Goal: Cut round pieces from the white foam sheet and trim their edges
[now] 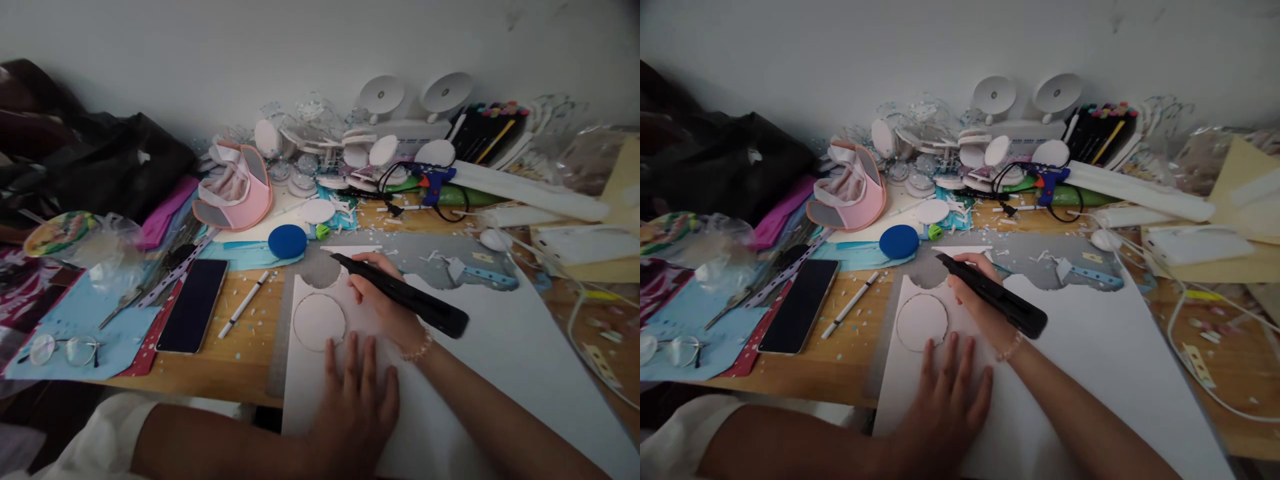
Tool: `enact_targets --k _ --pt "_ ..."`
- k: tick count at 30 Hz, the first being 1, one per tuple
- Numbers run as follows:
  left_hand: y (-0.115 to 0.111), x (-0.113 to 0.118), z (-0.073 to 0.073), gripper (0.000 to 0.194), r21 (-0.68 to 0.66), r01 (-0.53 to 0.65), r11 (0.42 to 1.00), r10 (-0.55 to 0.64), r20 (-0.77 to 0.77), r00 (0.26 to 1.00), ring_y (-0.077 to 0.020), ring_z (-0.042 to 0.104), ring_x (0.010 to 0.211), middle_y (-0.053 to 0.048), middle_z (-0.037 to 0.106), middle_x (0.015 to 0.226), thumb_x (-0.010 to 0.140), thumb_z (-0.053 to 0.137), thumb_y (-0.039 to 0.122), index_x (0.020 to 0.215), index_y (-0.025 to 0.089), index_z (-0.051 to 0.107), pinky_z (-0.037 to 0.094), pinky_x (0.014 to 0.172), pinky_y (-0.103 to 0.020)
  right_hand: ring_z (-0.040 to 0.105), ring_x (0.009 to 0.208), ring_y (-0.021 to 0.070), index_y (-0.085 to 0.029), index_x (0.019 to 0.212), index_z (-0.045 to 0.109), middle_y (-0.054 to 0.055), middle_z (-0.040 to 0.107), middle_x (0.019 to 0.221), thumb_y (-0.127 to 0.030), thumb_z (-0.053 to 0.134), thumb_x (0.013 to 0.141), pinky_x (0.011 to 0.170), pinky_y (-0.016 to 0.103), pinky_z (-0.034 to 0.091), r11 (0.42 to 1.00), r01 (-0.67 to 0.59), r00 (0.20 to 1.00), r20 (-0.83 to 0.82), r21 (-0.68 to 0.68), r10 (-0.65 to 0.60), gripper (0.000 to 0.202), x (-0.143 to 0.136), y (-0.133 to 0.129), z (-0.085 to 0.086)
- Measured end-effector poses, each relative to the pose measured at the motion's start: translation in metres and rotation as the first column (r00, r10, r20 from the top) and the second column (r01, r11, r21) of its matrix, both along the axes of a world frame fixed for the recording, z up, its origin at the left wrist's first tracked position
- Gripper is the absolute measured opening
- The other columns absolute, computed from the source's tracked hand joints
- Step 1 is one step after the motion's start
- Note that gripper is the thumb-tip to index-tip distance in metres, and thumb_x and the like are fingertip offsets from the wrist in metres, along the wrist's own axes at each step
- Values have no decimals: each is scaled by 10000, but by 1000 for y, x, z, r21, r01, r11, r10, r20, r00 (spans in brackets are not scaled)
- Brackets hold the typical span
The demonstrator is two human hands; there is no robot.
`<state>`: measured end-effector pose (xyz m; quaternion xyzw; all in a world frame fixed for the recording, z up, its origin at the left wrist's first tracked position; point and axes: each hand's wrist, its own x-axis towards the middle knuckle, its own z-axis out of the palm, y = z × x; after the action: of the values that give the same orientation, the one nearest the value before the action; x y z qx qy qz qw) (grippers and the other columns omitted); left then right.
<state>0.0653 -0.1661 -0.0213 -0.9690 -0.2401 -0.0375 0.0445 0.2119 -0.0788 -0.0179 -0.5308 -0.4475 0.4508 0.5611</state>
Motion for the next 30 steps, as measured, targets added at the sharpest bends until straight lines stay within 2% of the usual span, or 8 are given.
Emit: enact_targets --k 3,7,10,14,17,21,24,30 --pt "-3 8 -11 426 128 -75 989 65 85 994 -439 533 1177 -230 565 1287 899 503 382 1261 159 482 375 897 -660 440 543 90 -231 960 545 -63 501 657 -312 617 820 535 222 372 1000 3 996 84 0 -3 177 -4 -7 7" --pt "-5 20 -20 281 210 -218 953 156 278 948 -398 620 1059 -165 690 1082 862 562 291 1111 161 561 286 977 -689 419 539 82 -235 928 552 -51 518 700 -291 589 828 519 217 354 986 -124 991 35 -114 128 121 -22 -18 20" --pt "-4 24 -23 275 226 -277 934 186 352 917 -376 663 946 -150 716 992 849 551 250 1087 123 598 226 1019 -703 448 602 91 -229 894 552 -39 539 741 -263 573 811 553 214 368 967 -187 982 -6 -170 189 92 -39 -20 23" --pt "-1 21 -26 238 218 -247 944 156 363 918 -341 678 884 -122 728 960 837 554 226 1049 139 617 186 1044 -713 445 609 100 -217 829 540 -36 528 716 -243 561 775 554 220 369 959 -197 977 35 -204 209 63 -49 -14 17" --pt "0 21 -32 163 201 -260 945 151 438 886 -336 675 904 -110 734 917 826 578 237 957 158 636 223 1040 -704 449 589 100 -220 840 533 -29 558 749 -261 551 787 540 227 365 953 -153 981 75 -261 178 70 -49 -10 12" --pt "-1 28 -39 179 160 -343 925 205 550 809 -335 673 863 -107 734 810 789 625 237 926 140 685 297 1016 -684 485 618 122 -225 817 533 -21 568 738 -234 563 758 551 235 386 957 -145 964 179 -252 194 66 -51 -10 13" --pt "-5 32 -41 214 127 -383 915 250 565 786 -325 656 897 -109 737 912 786 645 268 950 147 713 350 1004 -647 488 599 129 -230 818 530 -25 560 706 -230 555 765 541 241 389 955 -145 950 232 -259 207 59 -53 -11 16" --pt "-19 36 -49 347 89 -378 922 312 408 858 -342 606 1043 -127 667 1167 836 600 336 1130 171 679 508 849 -538 450 489 113 -232 806 504 -53 508 588 -234 575 751 457 226 339 952 -179 910 326 -246 256 90 -59 -13 12"
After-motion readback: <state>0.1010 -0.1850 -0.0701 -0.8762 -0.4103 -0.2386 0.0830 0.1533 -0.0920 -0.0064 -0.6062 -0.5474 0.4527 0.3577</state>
